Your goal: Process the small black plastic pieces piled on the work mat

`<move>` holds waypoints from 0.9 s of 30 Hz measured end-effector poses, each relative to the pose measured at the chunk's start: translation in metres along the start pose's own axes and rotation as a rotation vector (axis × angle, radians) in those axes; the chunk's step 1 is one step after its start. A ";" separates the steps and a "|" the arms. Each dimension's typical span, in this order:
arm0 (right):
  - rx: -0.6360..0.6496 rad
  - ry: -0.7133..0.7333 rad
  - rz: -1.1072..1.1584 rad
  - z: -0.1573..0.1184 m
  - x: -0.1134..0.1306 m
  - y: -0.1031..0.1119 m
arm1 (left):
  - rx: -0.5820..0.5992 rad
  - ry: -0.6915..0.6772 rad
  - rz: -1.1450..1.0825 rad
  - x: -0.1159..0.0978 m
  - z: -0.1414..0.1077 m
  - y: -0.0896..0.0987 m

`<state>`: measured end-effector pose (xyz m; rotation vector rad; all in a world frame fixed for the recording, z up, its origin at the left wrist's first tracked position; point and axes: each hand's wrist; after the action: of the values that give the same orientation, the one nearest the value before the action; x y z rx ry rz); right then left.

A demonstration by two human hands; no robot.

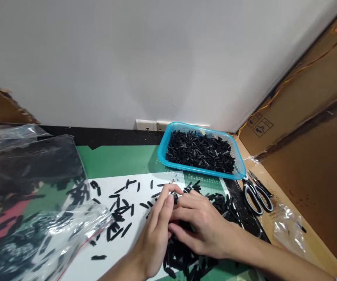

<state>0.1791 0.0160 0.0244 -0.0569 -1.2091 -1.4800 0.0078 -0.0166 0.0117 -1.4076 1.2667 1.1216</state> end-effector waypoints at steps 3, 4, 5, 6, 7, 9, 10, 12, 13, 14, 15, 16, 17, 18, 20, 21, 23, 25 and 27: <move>0.003 -0.218 0.161 0.002 0.005 0.001 | 0.014 0.085 0.037 -0.006 -0.001 -0.001; 0.003 -0.277 0.213 0.002 0.006 0.000 | 0.031 0.103 0.041 -0.008 -0.002 -0.002; 0.003 -0.320 0.254 0.002 0.006 -0.001 | 0.050 0.110 0.042 -0.010 -0.003 -0.003; 0.005 -0.351 0.282 0.001 0.006 -0.002 | 0.070 0.105 0.042 -0.012 -0.003 -0.003; 0.009 -0.372 0.300 0.000 0.006 -0.003 | 0.089 0.090 0.043 -0.014 -0.004 -0.004; 0.021 -0.390 0.329 -0.001 0.007 -0.004 | 0.125 0.055 0.046 -0.015 -0.004 -0.004; 0.025 -0.387 0.330 -0.001 0.007 -0.004 | 0.141 0.046 0.047 -0.015 -0.004 -0.004; 0.038 -0.365 0.307 -0.002 0.008 -0.003 | 0.160 0.036 0.042 -0.016 -0.004 -0.004; 0.048 -0.350 0.286 -0.002 0.009 -0.002 | 0.162 0.031 0.039 -0.016 -0.003 -0.005; 0.059 -0.333 0.262 -0.002 0.009 -0.002 | 0.160 0.027 0.039 -0.016 -0.003 -0.005; 0.070 -0.314 0.237 -0.002 0.010 -0.001 | 0.156 0.022 0.042 -0.016 -0.003 -0.005; 0.082 -0.292 0.215 -0.002 0.010 -0.001 | 0.152 0.018 0.047 -0.016 -0.003 -0.004; 0.087 -0.270 0.197 -0.003 0.010 -0.001 | 0.153 0.015 0.050 -0.016 -0.003 -0.004; 0.085 -0.246 0.182 -0.003 0.010 -0.001 | 0.160 0.012 0.048 -0.015 -0.004 -0.004; 0.061 -0.204 0.166 -0.006 0.010 -0.004 | 0.189 0.011 0.016 -0.014 -0.003 -0.002; 0.039 -0.186 0.162 -0.007 0.011 -0.006 | 0.206 0.012 -0.009 -0.013 -0.003 -0.001; -0.008 -0.154 0.143 -0.009 0.012 -0.009 | 0.232 0.016 -0.054 -0.011 -0.002 0.000; -0.027 -0.133 0.102 -0.011 0.013 -0.011 | 0.244 0.022 -0.094 -0.008 -0.001 0.001; -0.029 -0.115 0.064 -0.011 0.013 -0.011 | 0.253 0.038 -0.135 -0.005 0.000 0.001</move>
<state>0.1725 -0.0026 0.0203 -0.2010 -1.2667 -1.4542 0.0068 -0.0157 0.0166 -1.3066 1.2714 0.8164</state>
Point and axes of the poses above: each hand's wrist, its own z-axis towards the middle knuckle, its own y-axis out of the back of the hand, x = y × z, and after that the axes turned 11 degrees about -x, right-handed
